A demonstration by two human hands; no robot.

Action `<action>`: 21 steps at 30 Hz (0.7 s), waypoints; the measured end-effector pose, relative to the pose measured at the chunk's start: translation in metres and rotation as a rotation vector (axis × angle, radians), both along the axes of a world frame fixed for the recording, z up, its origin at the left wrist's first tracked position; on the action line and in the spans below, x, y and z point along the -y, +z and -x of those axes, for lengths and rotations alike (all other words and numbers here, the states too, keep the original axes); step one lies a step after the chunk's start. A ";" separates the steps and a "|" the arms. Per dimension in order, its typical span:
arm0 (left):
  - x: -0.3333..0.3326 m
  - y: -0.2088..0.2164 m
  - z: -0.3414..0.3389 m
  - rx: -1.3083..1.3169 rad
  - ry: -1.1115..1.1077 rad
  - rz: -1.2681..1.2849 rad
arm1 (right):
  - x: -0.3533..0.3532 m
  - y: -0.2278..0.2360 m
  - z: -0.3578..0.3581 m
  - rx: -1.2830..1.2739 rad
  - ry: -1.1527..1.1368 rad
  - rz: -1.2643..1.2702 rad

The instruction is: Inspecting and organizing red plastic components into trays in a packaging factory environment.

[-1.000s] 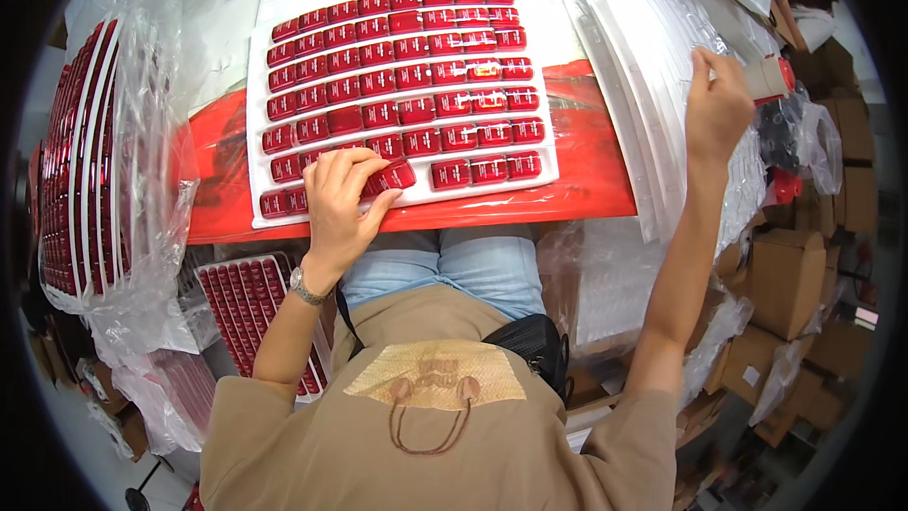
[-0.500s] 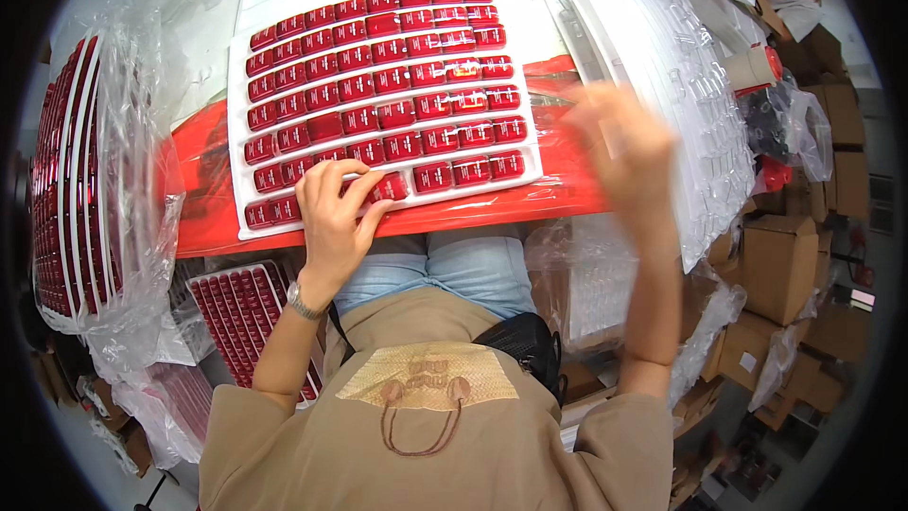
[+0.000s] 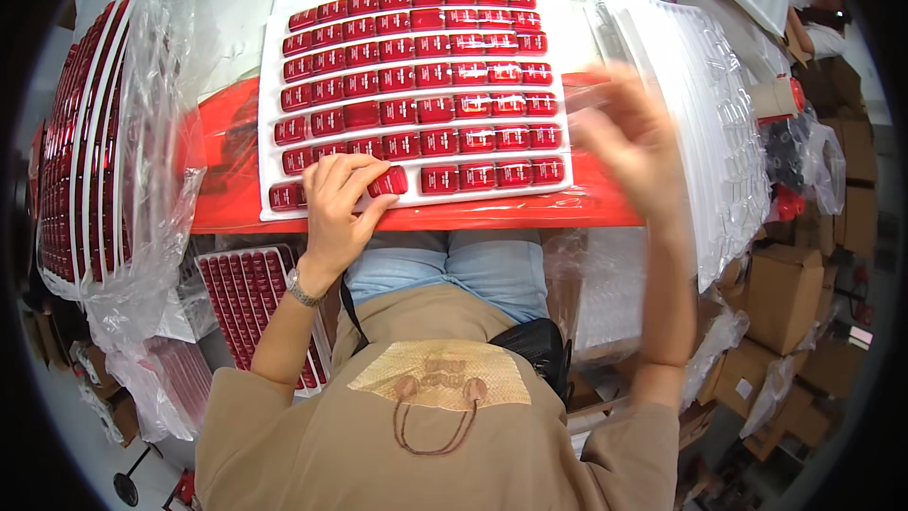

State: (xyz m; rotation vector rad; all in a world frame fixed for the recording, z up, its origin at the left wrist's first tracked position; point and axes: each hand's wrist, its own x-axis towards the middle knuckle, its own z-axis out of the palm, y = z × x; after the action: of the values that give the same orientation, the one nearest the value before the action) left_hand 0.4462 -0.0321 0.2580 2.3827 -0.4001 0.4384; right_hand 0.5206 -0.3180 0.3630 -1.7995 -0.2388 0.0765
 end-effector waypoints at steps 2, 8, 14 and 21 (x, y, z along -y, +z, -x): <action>0.013 0.012 0.001 -0.079 -0.092 0.349 | -0.045 -0.022 0.023 0.144 0.164 0.041; 0.036 0.026 0.014 -0.443 -0.079 1.324 | -0.075 -0.036 0.045 0.538 0.375 0.374; 0.012 0.010 0.001 -0.075 -0.063 -0.177 | 0.049 0.012 0.006 0.476 -0.083 0.631; 0.006 0.010 -0.001 -0.064 -0.041 -0.150 | 0.249 -0.029 -0.072 0.356 -0.470 1.709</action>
State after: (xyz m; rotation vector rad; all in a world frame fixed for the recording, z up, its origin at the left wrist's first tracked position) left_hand 0.4475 -0.0384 0.2683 2.5214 -0.4658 0.3224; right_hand 0.5929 -0.5669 0.3339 -3.5198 0.0915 -0.5425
